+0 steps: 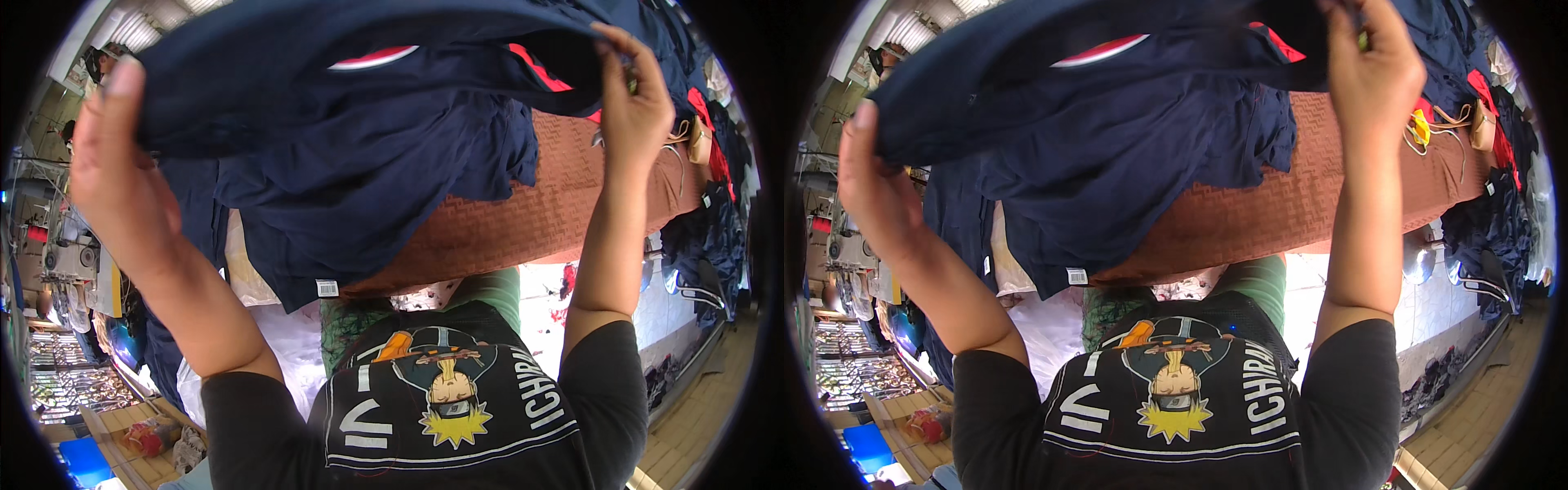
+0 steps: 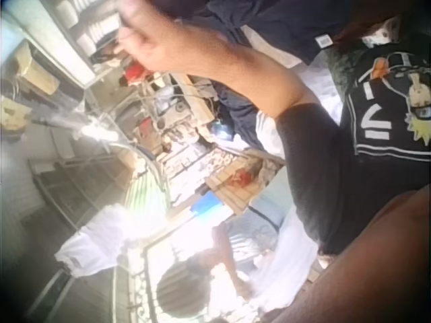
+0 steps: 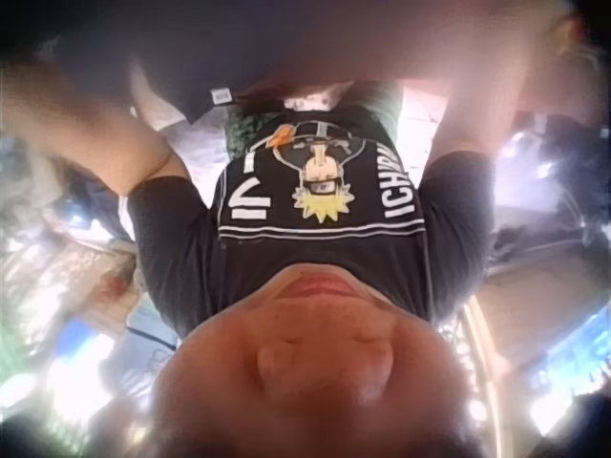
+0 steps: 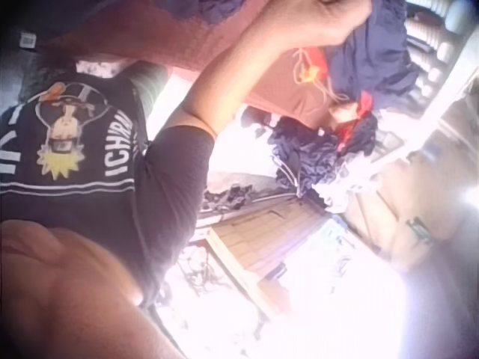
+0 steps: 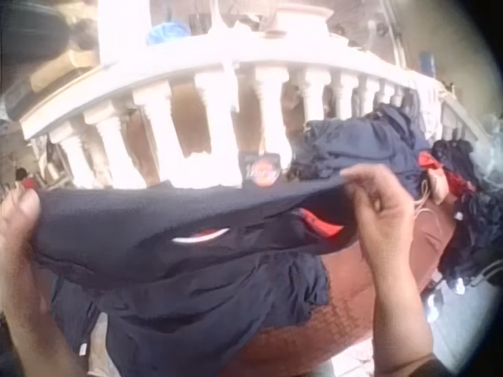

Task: The person trims loose threads from dark blue shirts using shears, turning the garments over to locate threads and then placing them in a stack.

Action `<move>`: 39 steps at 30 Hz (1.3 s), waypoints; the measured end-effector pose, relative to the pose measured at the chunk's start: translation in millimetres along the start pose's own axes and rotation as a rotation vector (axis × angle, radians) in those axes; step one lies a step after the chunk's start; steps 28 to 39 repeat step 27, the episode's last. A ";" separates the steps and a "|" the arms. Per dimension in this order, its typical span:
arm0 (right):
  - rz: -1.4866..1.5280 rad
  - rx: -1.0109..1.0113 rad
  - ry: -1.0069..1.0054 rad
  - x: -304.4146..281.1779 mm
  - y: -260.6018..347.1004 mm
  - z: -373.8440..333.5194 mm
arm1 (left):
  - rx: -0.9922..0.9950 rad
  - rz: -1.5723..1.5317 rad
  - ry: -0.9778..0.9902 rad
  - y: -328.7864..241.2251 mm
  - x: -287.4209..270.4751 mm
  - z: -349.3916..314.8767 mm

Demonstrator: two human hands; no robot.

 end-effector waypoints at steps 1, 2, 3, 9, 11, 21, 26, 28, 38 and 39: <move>-0.012 0.047 0.000 1.4 -1.9 14.3 | -0.056 -0.150 -0.014 -11.8 7.4 0.0; -0.022 0.091 0.002 5.7 -3.5 22.9 | -0.109 -0.302 -0.031 -18.9 17.3 -4.0; 0.025 0.076 -0.006 2.5 -6.9 29.1 | -0.197 -0.313 0.009 -4.3 33.1 -1.0; -0.338 -0.067 0.326 77.2 -95.5 -31.9 | -0.610 -0.129 0.224 140.8 86.3 -75.6; -0.292 0.017 0.280 68.3 -82.5 -50.6 | -0.597 -0.160 0.423 161.8 84.9 -99.4; 0.311 0.667 0.631 59.6 6.7 -152.5 | -0.530 -0.256 0.425 145.6 68.9 -132.8; 0.500 1.035 0.742 87.9 26.9 -190.1 | -0.464 -0.253 0.411 147.3 68.1 -136.3; 0.460 0.972 0.767 90.1 30.9 -189.3 | -0.452 -0.244 0.416 145.4 69.1 -136.0; 0.460 0.972 0.767 90.1 30.9 -189.3 | -0.452 -0.244 0.416 145.4 69.1 -136.0; 0.460 0.972 0.767 90.1 30.9 -189.3 | -0.452 -0.244 0.416 145.4 69.1 -136.0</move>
Point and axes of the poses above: each hand's wrist, its own z-axis towards the middle knuckle, its own x-axis out of the palm, y = z × x, the point moved 8 cm from there along z, towards the middle knuckle, and after that the axes turned 14 degrees about -y, right-handed, at the moved point
